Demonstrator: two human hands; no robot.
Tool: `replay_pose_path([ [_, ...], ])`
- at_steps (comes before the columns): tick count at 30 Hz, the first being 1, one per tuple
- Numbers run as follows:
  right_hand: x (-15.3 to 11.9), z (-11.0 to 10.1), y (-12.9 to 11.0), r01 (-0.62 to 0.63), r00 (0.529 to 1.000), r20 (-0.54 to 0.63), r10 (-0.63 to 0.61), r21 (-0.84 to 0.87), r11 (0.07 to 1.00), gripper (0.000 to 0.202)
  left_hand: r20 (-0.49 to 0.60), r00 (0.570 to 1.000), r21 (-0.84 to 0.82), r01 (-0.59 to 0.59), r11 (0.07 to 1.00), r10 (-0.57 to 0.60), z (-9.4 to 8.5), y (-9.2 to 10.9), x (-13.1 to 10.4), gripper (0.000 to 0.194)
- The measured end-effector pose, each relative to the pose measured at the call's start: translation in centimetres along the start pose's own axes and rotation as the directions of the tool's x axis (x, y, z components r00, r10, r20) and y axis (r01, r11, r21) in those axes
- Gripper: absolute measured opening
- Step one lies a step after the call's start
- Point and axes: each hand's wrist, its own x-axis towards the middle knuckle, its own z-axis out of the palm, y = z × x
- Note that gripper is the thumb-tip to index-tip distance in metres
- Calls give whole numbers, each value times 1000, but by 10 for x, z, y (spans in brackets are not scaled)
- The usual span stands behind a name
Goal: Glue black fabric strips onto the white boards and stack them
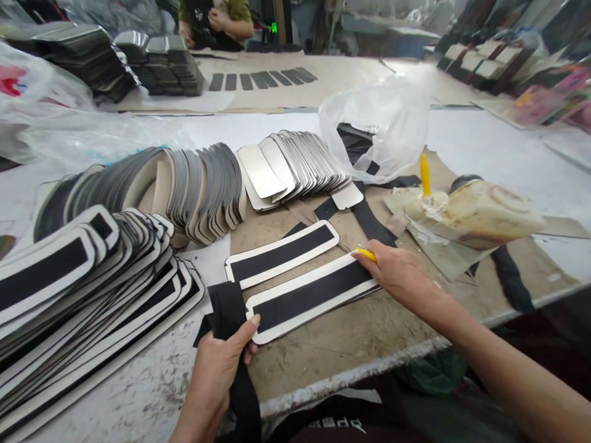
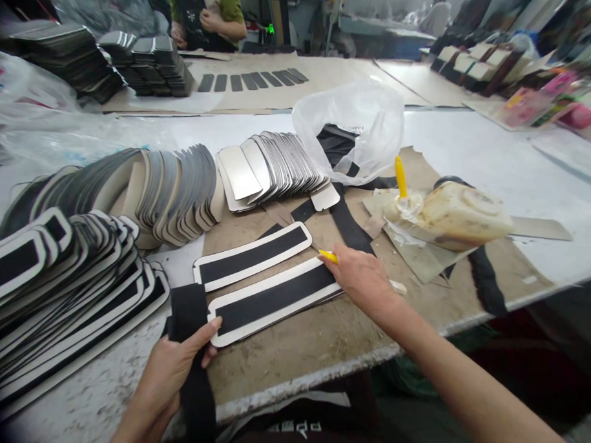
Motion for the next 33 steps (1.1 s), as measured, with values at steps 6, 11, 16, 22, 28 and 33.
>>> replay_pose_path([
  [6, -8, 6, 31, 1, 982, -180, 51, 274, 962, 37, -32, 998, -138, 45, 989, -50, -7, 1, -2, 37],
  [11, -17, 3, 32, 16, 996, -81, 36, 563, 826, 39, -23, 997, -162, 64, 985, -69, -12, 6, -6, 41],
  [16, -26, -8, 22, -165, 974, 218, -60, 869, 467, 41, 21, 999, -119, 45, 992, -43, -15, 10, -13, 39],
  [22, -36, -12, 14, -349, 923, 368, -109, 923, 165, 43, 14, 1000, -104, 16, 994, -15, -15, 12, -19, 41],
  [28, -41, -6, 7, -336, 940, 340, -31, 938, 86, 37, -21, 999, -82, 31, 996, -33, -14, 4, -21, 42],
  [33, -43, -2, 9, -313, 950, 312, 33, 944, 105, 33, -28, 999, -58, 34, 998, -36, -13, 1, -22, 41],
])
